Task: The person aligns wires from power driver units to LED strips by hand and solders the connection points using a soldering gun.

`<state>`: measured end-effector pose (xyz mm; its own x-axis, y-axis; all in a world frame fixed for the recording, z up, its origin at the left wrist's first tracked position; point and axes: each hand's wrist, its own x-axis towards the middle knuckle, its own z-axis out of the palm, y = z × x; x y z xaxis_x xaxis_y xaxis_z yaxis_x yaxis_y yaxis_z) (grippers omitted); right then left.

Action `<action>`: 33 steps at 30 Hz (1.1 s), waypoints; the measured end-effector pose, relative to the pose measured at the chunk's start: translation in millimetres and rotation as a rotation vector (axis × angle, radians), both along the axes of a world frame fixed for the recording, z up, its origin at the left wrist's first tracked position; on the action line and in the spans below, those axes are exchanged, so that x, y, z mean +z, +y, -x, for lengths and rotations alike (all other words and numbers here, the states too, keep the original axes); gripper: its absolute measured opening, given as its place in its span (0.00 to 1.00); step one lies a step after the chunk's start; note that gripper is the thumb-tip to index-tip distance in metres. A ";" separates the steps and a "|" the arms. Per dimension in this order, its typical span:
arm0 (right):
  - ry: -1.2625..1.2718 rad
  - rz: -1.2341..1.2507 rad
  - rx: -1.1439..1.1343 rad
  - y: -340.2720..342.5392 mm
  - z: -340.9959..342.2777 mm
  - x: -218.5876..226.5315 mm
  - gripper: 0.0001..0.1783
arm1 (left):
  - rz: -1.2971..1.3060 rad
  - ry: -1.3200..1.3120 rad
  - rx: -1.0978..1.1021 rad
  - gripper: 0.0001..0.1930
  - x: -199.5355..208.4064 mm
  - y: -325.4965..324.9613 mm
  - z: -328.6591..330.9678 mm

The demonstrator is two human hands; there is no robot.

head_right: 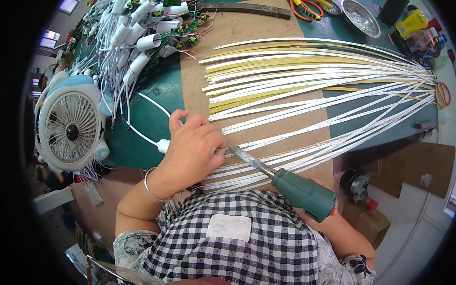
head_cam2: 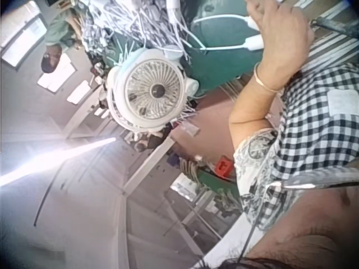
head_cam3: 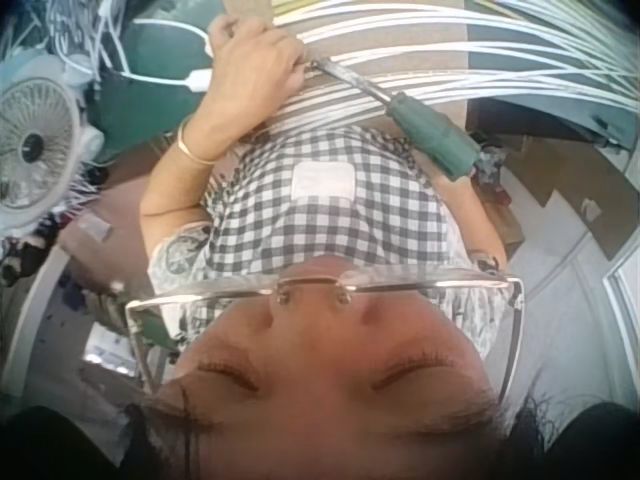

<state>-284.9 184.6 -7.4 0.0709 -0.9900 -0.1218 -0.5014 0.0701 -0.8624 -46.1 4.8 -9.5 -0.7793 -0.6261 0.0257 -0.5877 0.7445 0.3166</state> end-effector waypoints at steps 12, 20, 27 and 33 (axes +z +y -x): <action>-0.570 -0.143 -0.321 13.4 -7.6 -11.9 0.34 | -0.004 -0.016 -0.012 0.03 1.9 -0.8 1.8; -0.633 -0.155 -0.365 10.9 -11.1 -14.3 0.36 | -0.003 0.007 0.000 0.03 2.0 1.4 1.8; -0.748 -0.168 -0.358 9.4 -5.5 -16.8 0.34 | 0.006 0.004 0.007 0.03 2.5 1.5 3.1; -0.851 -0.115 -0.505 -11.5 -16.4 -8.8 0.39 | 0.011 0.008 0.013 0.03 2.8 3.2 3.5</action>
<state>-268.5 173.1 -16.2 -0.2471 -0.9136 -0.3229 0.3927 0.2102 -0.8953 -49.6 8.0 -6.6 -0.7707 -0.6360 0.0383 -0.5952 0.7401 0.3131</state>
